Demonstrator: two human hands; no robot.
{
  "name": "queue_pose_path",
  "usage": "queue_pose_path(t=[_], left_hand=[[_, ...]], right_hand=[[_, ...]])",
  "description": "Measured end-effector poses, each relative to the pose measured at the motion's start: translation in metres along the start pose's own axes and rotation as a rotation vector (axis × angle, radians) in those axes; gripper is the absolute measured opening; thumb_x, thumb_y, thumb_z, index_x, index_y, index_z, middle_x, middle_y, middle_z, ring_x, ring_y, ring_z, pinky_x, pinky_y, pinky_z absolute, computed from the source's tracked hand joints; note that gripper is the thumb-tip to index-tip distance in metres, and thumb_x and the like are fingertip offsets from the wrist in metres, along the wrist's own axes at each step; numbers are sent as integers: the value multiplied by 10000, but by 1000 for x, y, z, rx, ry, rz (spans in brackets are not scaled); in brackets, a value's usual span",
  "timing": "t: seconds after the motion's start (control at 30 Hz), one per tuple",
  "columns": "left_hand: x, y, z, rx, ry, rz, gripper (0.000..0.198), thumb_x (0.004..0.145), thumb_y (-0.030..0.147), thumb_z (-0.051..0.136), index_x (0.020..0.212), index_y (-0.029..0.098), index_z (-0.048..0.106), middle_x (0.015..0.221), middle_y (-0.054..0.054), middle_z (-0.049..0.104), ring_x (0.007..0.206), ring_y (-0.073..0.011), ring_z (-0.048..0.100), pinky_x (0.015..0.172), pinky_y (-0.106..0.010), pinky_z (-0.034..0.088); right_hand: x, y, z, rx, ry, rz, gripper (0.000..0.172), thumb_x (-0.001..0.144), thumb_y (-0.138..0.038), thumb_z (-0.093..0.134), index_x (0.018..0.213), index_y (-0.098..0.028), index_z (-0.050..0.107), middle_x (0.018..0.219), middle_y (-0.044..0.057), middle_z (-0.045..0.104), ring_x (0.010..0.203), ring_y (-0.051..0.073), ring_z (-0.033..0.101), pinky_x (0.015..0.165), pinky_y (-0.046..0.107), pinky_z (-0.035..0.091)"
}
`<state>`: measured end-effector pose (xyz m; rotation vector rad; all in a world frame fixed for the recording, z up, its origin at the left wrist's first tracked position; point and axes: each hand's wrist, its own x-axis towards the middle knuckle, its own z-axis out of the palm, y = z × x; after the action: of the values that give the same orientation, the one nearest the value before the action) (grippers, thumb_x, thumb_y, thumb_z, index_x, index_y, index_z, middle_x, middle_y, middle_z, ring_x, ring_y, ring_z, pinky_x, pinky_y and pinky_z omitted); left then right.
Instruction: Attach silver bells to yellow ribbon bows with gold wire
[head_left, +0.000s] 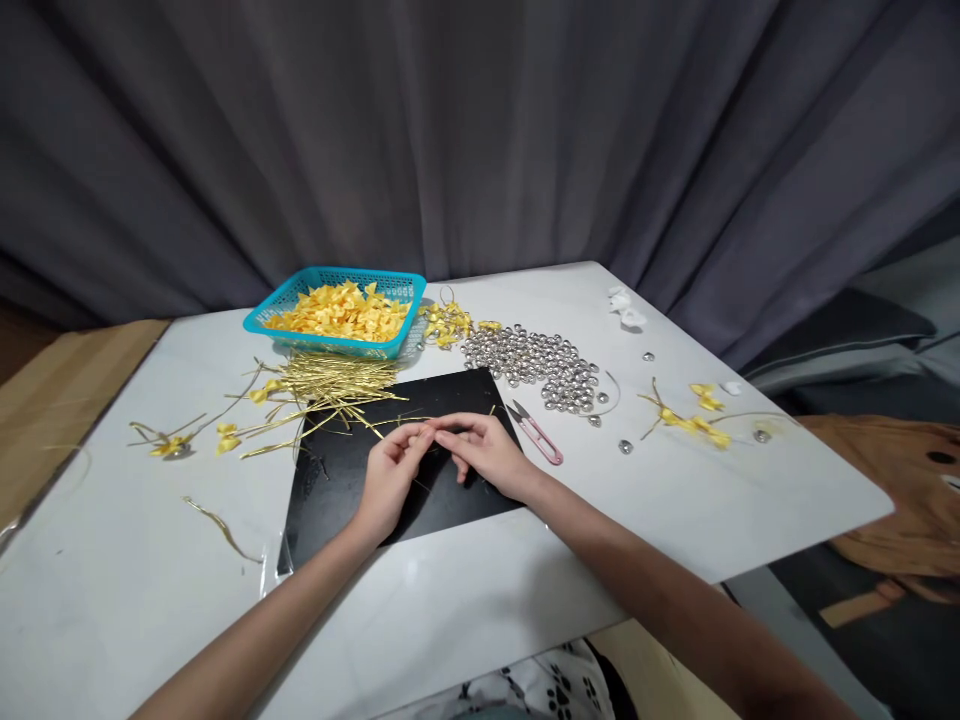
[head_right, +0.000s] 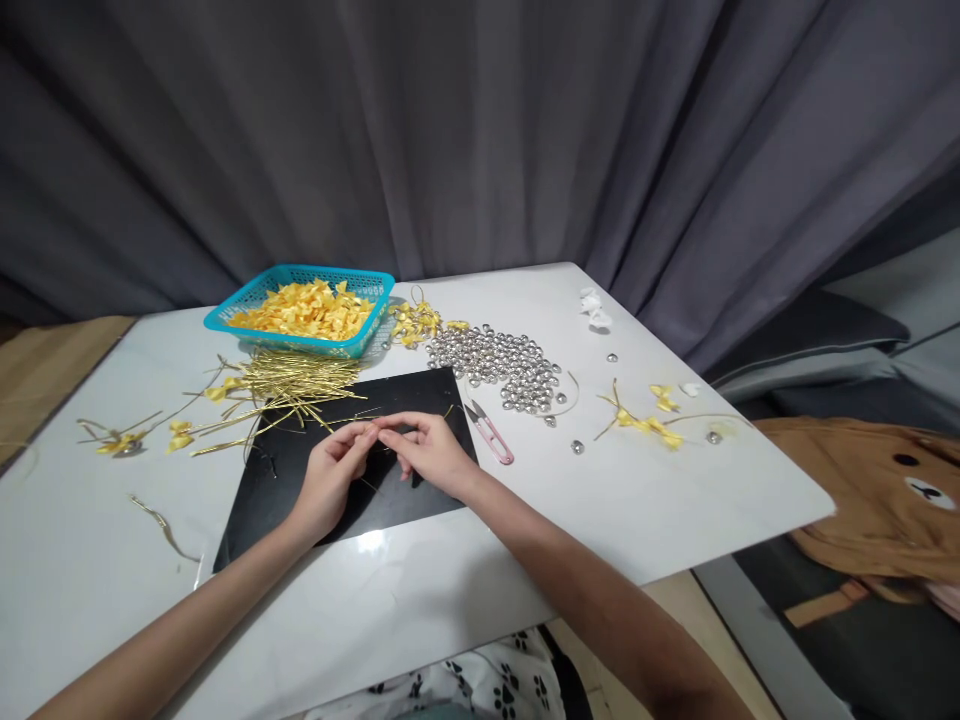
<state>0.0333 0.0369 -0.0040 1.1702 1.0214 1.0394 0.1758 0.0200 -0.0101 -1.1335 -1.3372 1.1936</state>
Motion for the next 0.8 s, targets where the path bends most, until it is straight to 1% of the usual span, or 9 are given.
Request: queue_pose_path(t=[0.07, 0.2, 0.37, 0.43, 0.5, 0.63, 0.7, 0.8], left_hand=[[0, 0, 0, -6, -5, 2, 295, 669, 444, 724, 747, 163, 675, 530, 45, 550, 436, -66, 372, 408, -206, 272], [0, 0, 0, -23, -9, -2, 302, 657, 450, 730, 718, 166, 646, 518, 60, 510, 426, -61, 344, 397, -210, 245], [1, 1, 0, -44, -20, -24, 305, 665, 444, 732, 725, 160, 638, 500, 75, 464, 410, -50, 301, 387, -203, 204], [1, 1, 0, -50, -25, -31, 307, 673, 444, 728, 733, 156, 639, 490, 79, 448, 401, -45, 280, 381, -200, 183], [0, 1, 0, -49, -24, -32, 306, 675, 442, 729, 733, 155, 642, 490, 75, 458, 398, -45, 283, 379, -199, 186], [0, 1, -1, -32, -7, -17, 291, 661, 434, 742, 722, 163, 659, 532, 40, 548, 453, -77, 414, 430, -211, 301], [-1, 0, -1, -24, 4, -6, 281, 661, 432, 742, 718, 169, 662, 545, 27, 572, 499, -99, 475, 472, -222, 351], [-1, -1, 0, -17, 24, 10, 278, 670, 437, 734, 712, 174, 652, 550, 27, 576, 520, -107, 498, 493, -222, 374]], right_hand=[[0, 1, 2, 128, 32, 51, 333, 749, -435, 643, 896, -138, 672, 442, -72, 491, 369, 73, 437, 366, 202, 413], [-1, 1, 7, 328, 108, 124, 284, 662, -407, 733, 769, -156, 654, 447, -82, 478, 362, 48, 365, 354, 189, 421], [-1, 0, 13, 462, 91, 200, 293, 652, -409, 733, 773, -166, 623, 441, -100, 436, 349, 40, 321, 319, 177, 415], [-1, 1, 15, 475, 92, 212, 293, 662, -404, 722, 799, -163, 627, 426, -104, 427, 348, 44, 322, 323, 184, 431], [-2, 1, 17, 467, 123, 207, 282, 672, -389, 716, 808, -158, 629, 423, -100, 443, 351, 44, 329, 334, 184, 441], [-4, 2, 19, 405, 176, 164, 243, 699, -381, 695, 766, -168, 602, 393, -111, 413, 335, 44, 333, 344, 174, 432], [-3, 3, 18, 352, 164, 135, 235, 722, -388, 670, 774, -178, 577, 409, -113, 416, 328, 48, 359, 346, 179, 434], [-3, 4, 18, 250, 142, 83, 209, 774, -383, 613, 807, -191, 535, 483, -102, 449, 330, 48, 404, 331, 167, 409]])
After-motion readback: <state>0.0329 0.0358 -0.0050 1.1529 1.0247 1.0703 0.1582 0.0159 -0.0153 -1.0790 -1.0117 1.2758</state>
